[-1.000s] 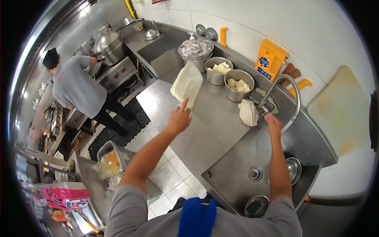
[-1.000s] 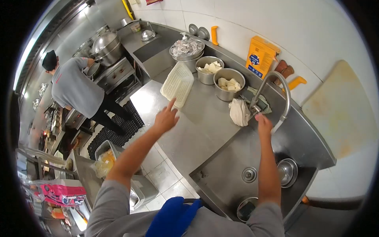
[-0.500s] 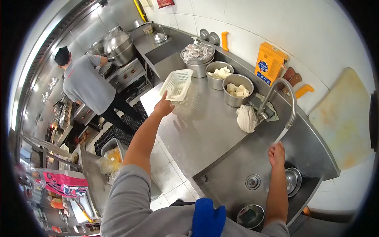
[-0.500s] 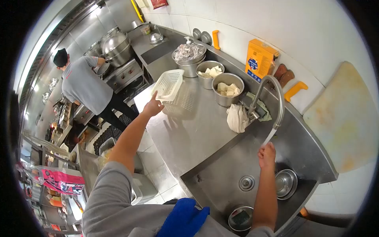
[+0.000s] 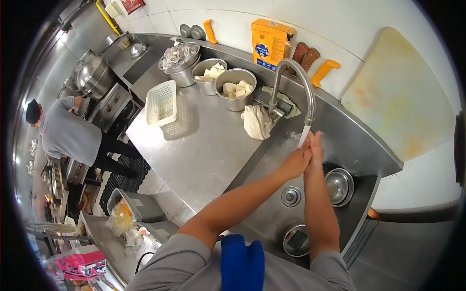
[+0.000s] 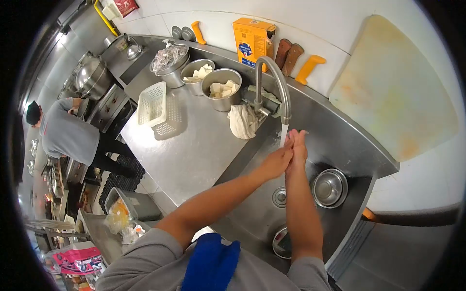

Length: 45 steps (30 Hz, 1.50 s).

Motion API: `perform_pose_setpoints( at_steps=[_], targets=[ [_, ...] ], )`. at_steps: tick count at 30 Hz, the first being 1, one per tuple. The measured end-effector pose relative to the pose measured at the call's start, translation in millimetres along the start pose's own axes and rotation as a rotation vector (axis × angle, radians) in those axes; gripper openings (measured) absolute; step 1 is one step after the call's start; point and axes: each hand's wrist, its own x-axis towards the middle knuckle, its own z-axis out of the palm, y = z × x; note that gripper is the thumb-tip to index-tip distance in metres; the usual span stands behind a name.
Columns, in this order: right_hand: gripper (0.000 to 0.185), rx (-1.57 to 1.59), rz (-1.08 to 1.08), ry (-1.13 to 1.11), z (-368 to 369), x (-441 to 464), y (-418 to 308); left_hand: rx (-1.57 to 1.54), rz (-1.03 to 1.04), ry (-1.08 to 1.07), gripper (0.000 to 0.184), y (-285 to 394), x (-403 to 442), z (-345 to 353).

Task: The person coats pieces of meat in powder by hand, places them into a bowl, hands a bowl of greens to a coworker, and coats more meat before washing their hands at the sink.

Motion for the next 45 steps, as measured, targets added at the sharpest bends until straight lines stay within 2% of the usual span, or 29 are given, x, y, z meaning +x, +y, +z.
perform_pose_setpoints(
  at_steps=[2,4,5,8,10,11,12,14,15,17,19,20,21,22,23,24,25,26,28,30,31,33,34,35,36,38,39,41,45],
  targets=[
    [0.060,0.035,0.047,0.035,42,-56,-2,0.073,0.020,-0.043,0.035,-27,24,11],
    [0.066,-0.010,-0.058,-0.252,68,-87,12,0.031,-0.098,0.225,0.042,-64,45,24],
    [0.066,-0.025,-0.085,-0.219,76,-92,20,0.013,-0.141,0.317,0.044,-87,55,34],
    [0.069,0.028,-0.042,-0.108,62,-65,29,-0.493,-0.265,0.245,0.051,-139,67,53],
    [0.077,0.053,0.007,0.004,56,-42,46,0.212,0.161,0.400,0.044,-122,40,41],
    [0.081,-0.064,-0.005,0.049,56,-32,57,0.174,0.360,0.282,0.045,-104,28,13],
    [0.085,-0.183,-0.016,0.096,57,-24,67,0.175,0.358,0.295,0.045,-62,4,-13],
    [0.085,-0.319,-0.001,0.109,61,-7,70,-0.479,-0.387,0.133,0.061,23,-49,-50],
    [0.086,-0.450,0.007,0.121,63,5,70,-0.482,-0.377,0.165,0.061,10,-60,-47],
    [0.080,-0.446,0.193,0.120,38,70,72,0.030,0.193,0.134,0.060,-32,-77,-60],
    [0.068,-0.339,0.179,0.026,36,108,59,0.047,0.054,-0.034,0.058,-13,-108,-82],
    [0.059,-0.186,0.169,0.229,59,117,48,0.077,0.029,-0.051,0.056,-8,-124,-89],
    [0.045,-1.072,0.012,-0.216,45,145,30,0.031,0.118,-0.015,0.043,-8,-138,-98],
    [0.034,-1.835,-0.505,-0.460,31,173,11,-0.011,0.209,0.017,0.033,-8,-151,-107],
    [0.038,-1.148,-0.205,-0.293,31,185,15,0.220,0.135,-0.012,0.024,-2,-165,-125],
    [0.043,-0.388,-0.101,-0.073,33,196,19,0.134,0.158,0.140,0.021,-1,-198,-134],
    [0.043,-0.382,-0.123,-0.032,52,170,45,0.062,0.212,0.274,0.020,-1,-230,-150],
    [0.044,-0.536,-0.115,-0.073,78,138,80,0.089,0.170,0.387,0.020,-9,-267,-169],
    [0.046,-0.709,-0.093,-0.160,111,71,139,0.368,0.051,0.405,0.020,-35,-332,-187],
    [0.047,-0.798,-0.041,-0.250,138,19,187,0.339,-0.038,0.562,0.020,-49,-426,-210],
    [0.048,-0.826,-0.011,-0.288,147,0,206,0.297,-0.270,0.558,0.024,-43,-483,-221],
    [0.050,-0.876,0.039,-0.361,161,-30,236,0.279,-0.588,0.769,0.028,-104,-592,-222],
    [0.051,-0.900,0.058,-0.393,167,-41,246,0.410,-0.662,0.842,0.027,-64,-644,-212],
    [0.052,-0.917,0.071,-0.425,175,-54,255,0.431,-0.687,0.939,0.028,-74,-700,-203],
    [0.053,-0.926,0.083,-0.450,184,-65,263,0.482,-0.881,1.013,0.027,-77,-748,-186],
    [0.055,-0.953,0.095,-0.505,205,-85,273,0.512,-1.066,1.197,0.026,-75,-830,-139],
    [0.057,-0.967,0.098,-0.533,215,-96,277,0.498,-1.118,1.198,0.027,-37,-849,-117],
    [0.059,-0.988,0.102,-0.598,241,-121,278,0.514,-1.307,1.160,0.028,-81,-924,-58],
    [0.063,-1.040,0.096,-0.786,307,-199,278,0.454,-1.451,1.110,0.022,-73,-1021,22]
  ],
)
